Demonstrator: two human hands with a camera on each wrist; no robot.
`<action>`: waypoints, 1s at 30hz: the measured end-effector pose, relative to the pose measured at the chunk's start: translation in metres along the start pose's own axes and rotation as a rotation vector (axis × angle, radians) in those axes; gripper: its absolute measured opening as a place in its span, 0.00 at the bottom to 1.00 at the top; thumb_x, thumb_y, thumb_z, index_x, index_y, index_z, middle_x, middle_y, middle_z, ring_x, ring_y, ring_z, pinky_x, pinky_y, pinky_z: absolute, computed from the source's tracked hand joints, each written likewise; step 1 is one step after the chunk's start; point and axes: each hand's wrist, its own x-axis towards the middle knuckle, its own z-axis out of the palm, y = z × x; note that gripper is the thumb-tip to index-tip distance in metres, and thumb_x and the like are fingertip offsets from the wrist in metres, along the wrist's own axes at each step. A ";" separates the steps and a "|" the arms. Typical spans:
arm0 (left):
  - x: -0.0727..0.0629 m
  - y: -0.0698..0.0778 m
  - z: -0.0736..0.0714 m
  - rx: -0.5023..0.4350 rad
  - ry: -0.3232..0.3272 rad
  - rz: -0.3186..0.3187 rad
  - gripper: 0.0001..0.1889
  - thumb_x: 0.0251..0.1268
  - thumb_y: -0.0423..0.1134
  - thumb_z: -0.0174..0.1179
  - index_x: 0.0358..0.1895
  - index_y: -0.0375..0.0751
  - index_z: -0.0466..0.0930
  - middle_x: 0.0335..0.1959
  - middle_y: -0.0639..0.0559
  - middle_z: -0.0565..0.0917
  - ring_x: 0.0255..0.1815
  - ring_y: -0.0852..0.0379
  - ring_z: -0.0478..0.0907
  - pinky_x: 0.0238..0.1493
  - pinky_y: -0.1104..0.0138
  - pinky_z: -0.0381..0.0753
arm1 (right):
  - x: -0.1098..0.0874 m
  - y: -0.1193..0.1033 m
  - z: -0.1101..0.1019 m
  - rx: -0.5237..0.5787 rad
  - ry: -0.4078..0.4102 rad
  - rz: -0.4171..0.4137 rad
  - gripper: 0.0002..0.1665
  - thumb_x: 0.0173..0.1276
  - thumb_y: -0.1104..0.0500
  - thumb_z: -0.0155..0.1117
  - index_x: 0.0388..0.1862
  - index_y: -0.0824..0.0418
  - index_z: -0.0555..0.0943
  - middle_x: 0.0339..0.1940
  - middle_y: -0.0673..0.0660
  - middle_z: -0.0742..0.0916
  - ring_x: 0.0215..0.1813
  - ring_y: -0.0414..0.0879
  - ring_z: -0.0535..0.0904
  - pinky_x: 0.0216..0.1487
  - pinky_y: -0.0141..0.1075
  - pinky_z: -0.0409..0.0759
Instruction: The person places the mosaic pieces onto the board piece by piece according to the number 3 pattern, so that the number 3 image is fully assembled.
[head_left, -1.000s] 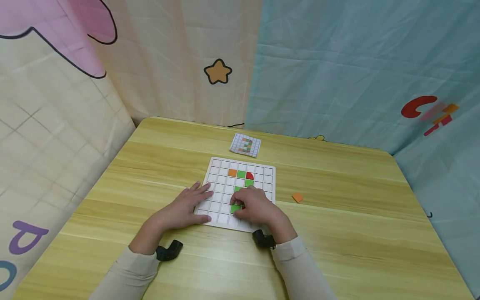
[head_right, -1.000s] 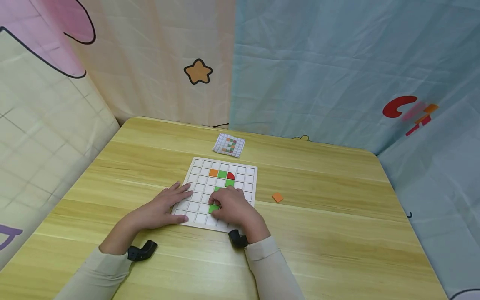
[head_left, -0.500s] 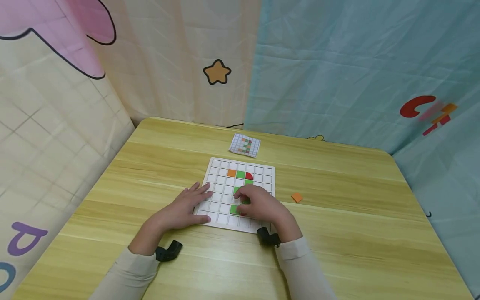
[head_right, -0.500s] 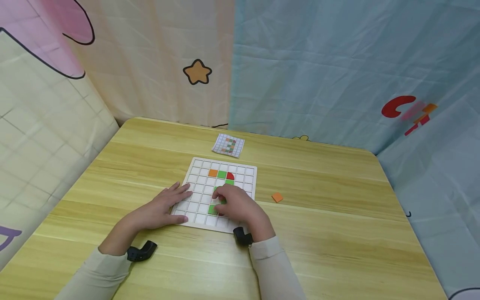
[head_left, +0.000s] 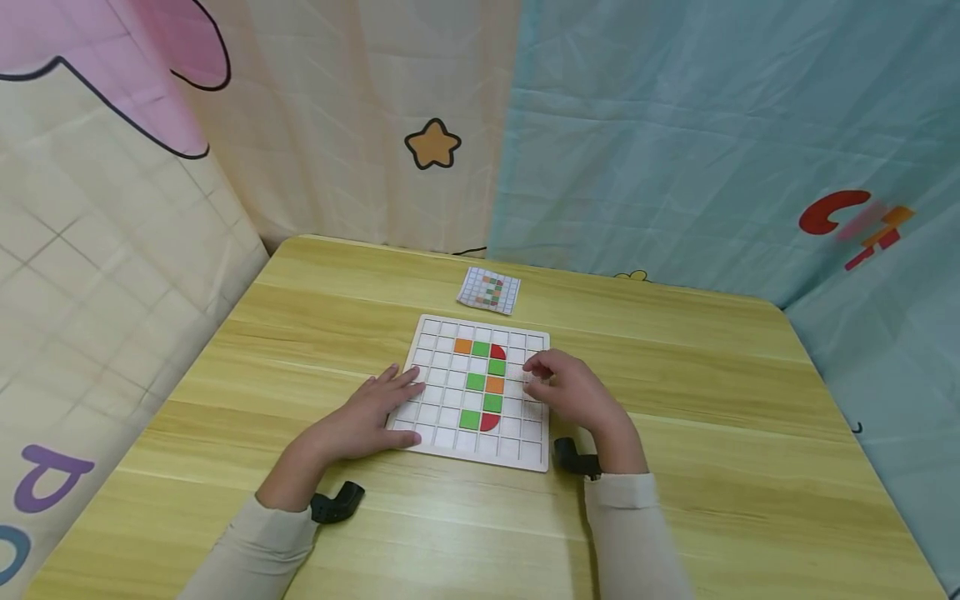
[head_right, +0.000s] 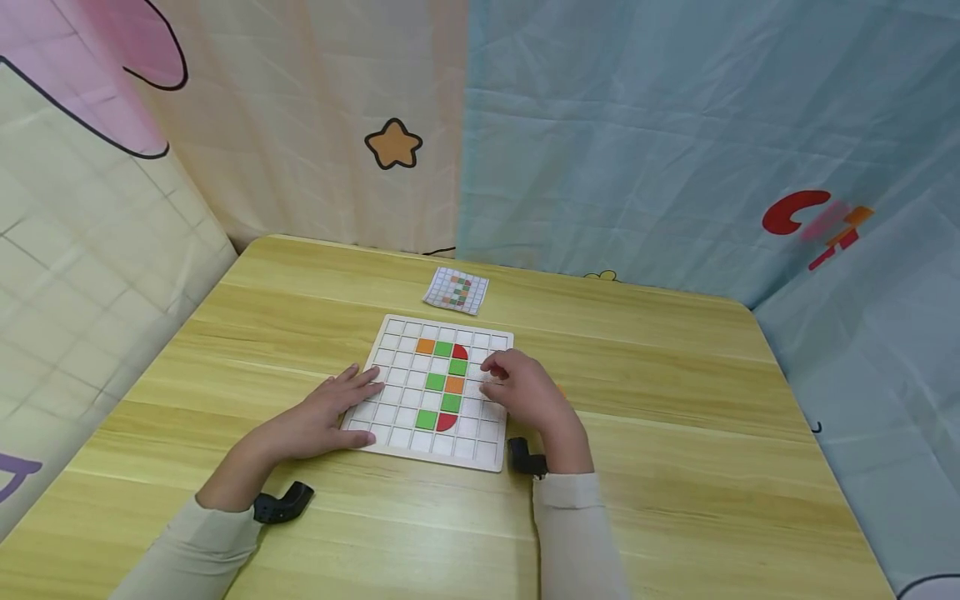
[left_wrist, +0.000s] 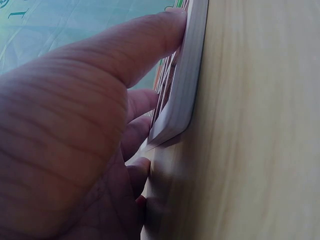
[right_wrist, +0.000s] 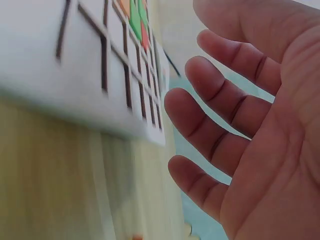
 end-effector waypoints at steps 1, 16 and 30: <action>0.000 0.000 0.000 0.001 0.000 0.000 0.41 0.62 0.50 0.68 0.74 0.37 0.64 0.79 0.43 0.56 0.79 0.37 0.40 0.74 0.40 0.41 | -0.001 0.004 -0.002 -0.001 0.007 0.011 0.13 0.68 0.60 0.68 0.50 0.61 0.82 0.47 0.54 0.82 0.50 0.51 0.75 0.54 0.47 0.77; 0.000 -0.003 0.001 0.010 0.001 -0.002 0.41 0.62 0.51 0.68 0.75 0.38 0.64 0.79 0.44 0.56 0.80 0.37 0.40 0.74 0.41 0.41 | -0.018 0.053 -0.036 -0.008 0.085 0.074 0.19 0.71 0.60 0.64 0.58 0.65 0.78 0.55 0.62 0.81 0.56 0.58 0.75 0.51 0.48 0.78; 0.000 -0.002 0.001 0.004 -0.002 -0.009 0.41 0.62 0.52 0.68 0.75 0.39 0.64 0.79 0.44 0.55 0.80 0.38 0.40 0.74 0.41 0.40 | -0.024 0.067 -0.044 0.009 0.043 0.137 0.20 0.71 0.60 0.65 0.58 0.67 0.77 0.54 0.64 0.82 0.53 0.57 0.77 0.52 0.48 0.77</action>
